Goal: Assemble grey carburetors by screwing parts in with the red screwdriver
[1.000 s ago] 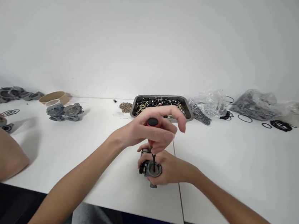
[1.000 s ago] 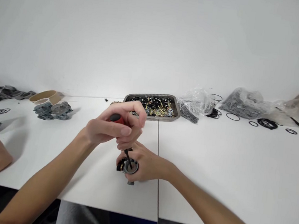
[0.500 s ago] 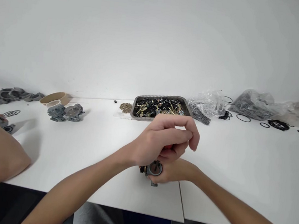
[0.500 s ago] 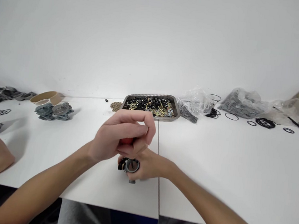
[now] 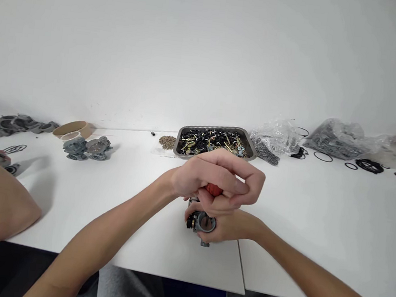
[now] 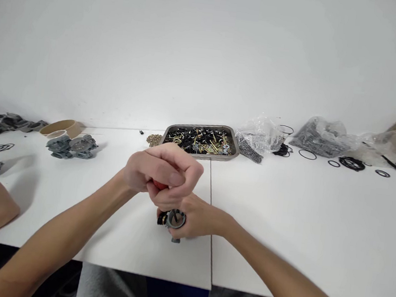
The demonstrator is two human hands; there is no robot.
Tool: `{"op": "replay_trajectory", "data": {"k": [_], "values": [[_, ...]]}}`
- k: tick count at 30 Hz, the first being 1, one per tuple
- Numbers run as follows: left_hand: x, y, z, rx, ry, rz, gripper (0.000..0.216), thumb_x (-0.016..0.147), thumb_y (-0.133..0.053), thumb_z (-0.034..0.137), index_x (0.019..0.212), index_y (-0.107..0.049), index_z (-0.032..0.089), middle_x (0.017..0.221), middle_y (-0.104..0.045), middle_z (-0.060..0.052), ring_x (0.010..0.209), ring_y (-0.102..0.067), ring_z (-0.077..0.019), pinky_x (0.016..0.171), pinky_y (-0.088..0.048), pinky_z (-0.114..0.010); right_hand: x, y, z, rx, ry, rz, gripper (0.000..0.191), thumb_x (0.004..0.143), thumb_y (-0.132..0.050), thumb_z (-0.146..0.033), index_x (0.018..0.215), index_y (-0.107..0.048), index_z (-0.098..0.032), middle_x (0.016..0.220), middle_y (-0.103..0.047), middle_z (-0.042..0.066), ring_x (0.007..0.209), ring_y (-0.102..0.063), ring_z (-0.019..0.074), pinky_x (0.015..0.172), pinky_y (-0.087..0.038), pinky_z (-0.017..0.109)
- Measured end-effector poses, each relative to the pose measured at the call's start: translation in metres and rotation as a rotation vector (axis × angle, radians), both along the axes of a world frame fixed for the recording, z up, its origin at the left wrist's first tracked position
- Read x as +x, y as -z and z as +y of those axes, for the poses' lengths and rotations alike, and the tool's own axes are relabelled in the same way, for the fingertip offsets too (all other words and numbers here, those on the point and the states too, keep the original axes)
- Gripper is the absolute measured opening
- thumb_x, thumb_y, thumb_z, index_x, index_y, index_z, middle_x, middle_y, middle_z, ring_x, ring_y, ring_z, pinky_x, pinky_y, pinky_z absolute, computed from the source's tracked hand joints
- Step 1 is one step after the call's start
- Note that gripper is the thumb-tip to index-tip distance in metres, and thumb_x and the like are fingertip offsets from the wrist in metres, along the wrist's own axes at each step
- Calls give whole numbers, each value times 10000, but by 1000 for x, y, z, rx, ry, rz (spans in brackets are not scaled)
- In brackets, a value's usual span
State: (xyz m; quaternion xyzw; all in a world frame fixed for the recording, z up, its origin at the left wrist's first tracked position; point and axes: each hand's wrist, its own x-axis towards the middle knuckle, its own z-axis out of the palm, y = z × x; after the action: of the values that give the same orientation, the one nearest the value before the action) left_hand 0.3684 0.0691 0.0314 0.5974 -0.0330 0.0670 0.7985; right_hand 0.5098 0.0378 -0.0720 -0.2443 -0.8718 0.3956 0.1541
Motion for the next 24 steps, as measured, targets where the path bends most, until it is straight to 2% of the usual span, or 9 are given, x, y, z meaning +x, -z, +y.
{"op": "replay_trajectory", "data": {"k": [2, 6, 8, 10, 13, 15, 19, 22, 24], "values": [[1, -1, 2, 13, 70, 5, 203, 821, -510, 220, 630, -539, 160, 390, -259, 54, 316, -210, -52, 360, -171, -220, 1, 4, 1, 26, 6, 12, 448, 737, -635, -147, 1181, -593, -188, 1064, -603, 59, 1008, -573, 217, 877, -501, 336], [2, -1, 9, 1, 226, 40, 217, 805, -541, 262, 613, -549, 163, 385, -277, 41, 315, -212, -61, 354, -160, -229, 2, 10, 2, 89, -12, 52, 587, 729, -646, -173, 1300, -510, -179, 1320, -509, 96, 1264, -437, 262, 1058, -388, 411], [2, 3, 15, -59, 246, 51, 200, 789, -570, 274, 622, -557, 165, 371, -274, 46, 304, -204, -60, 346, -167, -223, 1, 11, 3, 84, -18, 44, 507, 726, -660, -181, 1225, -568, -193, 1327, -494, 91, 1291, -407, 265, 1057, -386, 403], [1, 9, 23, -111, 176, 27, 166, 774, -577, 258, 637, -554, 167, 356, -253, 59, 294, -180, -55, 341, -170, -206, 1, 12, 2, 71, 2, 23, 411, 713, -681, -178, 1119, -624, -208, 1310, -485, 87, 1294, -396, 268, 1030, -405, 382], [-9, 22, 34, -148, -74, -77, 119, 778, -522, 220, 667, -523, 175, 348, -197, 81, 289, -141, -55, 328, -189, -187, 0, 14, 1, 68, 41, 13, 393, 694, -712, -177, 1075, -638, -236, 1302, -454, 80, 1276, -402, 261, 1036, -391, 382], [-26, 32, 39, -190, -359, -149, 126, 813, -457, 196, 696, -503, 181, 361, -156, 92, 292, -125, -64, 315, -207, -185, 0, 16, 0, 73, 37, 38, 400, 692, -713, -170, 1077, -635, -244, 1296, -441, 75, 1266, -407, 247, 1053, -372, 378], [-92, 56, 53, -340, -1032, -366, 75, 812, -468, 145, 741, -473, 165, 464, -168, 86, 369, -195, -70, 355, -238, -186, 1, 18, 1, 72, 18, 76, 402, 692, -708, -154, 1075, -630, -249, 1305, -432, 68, 1266, -402, 236, 1066, -356, 371], [-148, 83, 72, -339, -1306, -532, 129, 756, -524, 132, 689, -416, 158, 533, -230, 63, 463, -293, -70, 475, -330, -210, 1, 16, 0, 47, 28, 59, 428, 690, -707, -155, 1094, -609, -259, 1321, -429, 70, 1263, -397, 249, 1047, -368, 391], [-175, 106, 82, -377, -1448, -474, 145, 720, -543, 129, 668, -410, 154, 543, -240, 54, 486, -295, -74, 511, -343, -225, 1, 14, -1, 31, 43, 49, 454, 688, -703, -158, 1114, -580, -255, 1322, -429, 76, 1266, -392, 250, 1040, -374, 396]]}}
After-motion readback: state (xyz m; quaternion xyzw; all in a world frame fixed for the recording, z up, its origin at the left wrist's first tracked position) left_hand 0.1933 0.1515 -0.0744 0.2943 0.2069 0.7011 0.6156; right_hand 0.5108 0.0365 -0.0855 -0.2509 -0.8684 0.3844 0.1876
